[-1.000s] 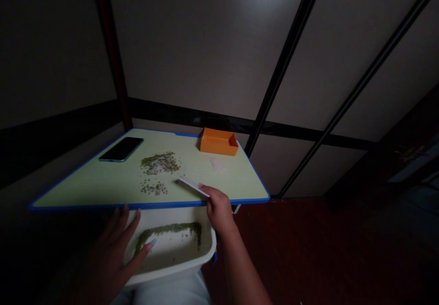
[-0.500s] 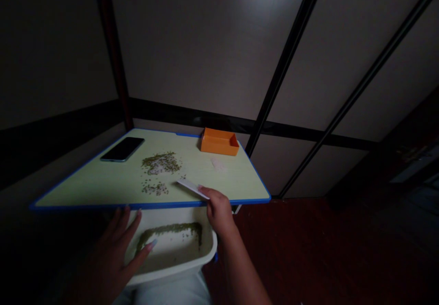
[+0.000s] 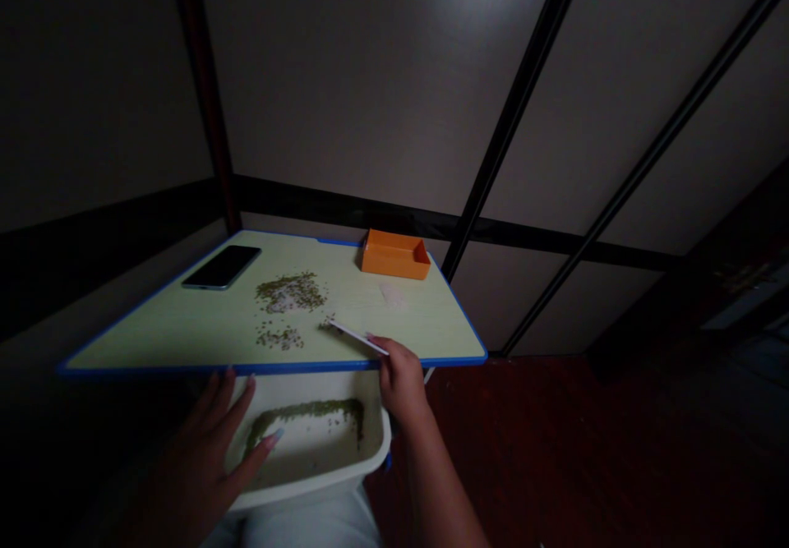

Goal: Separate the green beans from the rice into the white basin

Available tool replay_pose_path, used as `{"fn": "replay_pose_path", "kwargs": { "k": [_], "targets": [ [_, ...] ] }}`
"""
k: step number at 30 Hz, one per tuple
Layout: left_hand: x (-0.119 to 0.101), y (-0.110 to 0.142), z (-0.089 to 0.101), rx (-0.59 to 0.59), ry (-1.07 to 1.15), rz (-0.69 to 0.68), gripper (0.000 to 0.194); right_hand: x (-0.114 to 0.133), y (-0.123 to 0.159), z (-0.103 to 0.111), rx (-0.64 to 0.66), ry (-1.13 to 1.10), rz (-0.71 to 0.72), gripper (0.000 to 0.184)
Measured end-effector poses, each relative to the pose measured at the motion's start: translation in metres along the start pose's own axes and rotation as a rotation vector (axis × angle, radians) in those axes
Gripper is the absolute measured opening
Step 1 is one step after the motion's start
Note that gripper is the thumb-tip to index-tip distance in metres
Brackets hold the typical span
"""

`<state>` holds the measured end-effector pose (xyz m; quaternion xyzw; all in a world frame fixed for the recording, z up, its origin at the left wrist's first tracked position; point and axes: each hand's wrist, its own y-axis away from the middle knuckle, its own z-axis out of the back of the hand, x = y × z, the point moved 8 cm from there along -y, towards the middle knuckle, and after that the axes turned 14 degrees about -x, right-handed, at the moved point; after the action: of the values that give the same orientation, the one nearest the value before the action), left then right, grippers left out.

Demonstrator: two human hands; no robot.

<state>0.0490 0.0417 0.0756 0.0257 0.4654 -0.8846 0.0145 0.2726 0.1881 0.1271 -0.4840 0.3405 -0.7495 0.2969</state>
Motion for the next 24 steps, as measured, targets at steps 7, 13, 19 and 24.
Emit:
{"fn": "replay_pose_path", "kwargs": {
  "k": [7,13,19,24],
  "targets": [
    [0.001,-0.001,0.000,0.002,0.014,0.012,0.072,0.001,-0.001,0.001,0.019,-0.005,-0.015,0.035],
    [0.002,0.000,-0.001,-0.002,0.011,0.039,0.072,0.001,-0.003,-0.001,0.025,-0.017,-0.016,0.034],
    [0.000,-0.001,0.001,0.004,0.003,0.026,0.072,0.005,-0.003,-0.004,0.043,-0.047,0.011,0.033],
    [-0.001,-0.003,0.003,-0.013,-0.002,0.003,0.073,0.008,-0.004,-0.010,0.071,-0.040,0.040,0.036]
  ]
}}
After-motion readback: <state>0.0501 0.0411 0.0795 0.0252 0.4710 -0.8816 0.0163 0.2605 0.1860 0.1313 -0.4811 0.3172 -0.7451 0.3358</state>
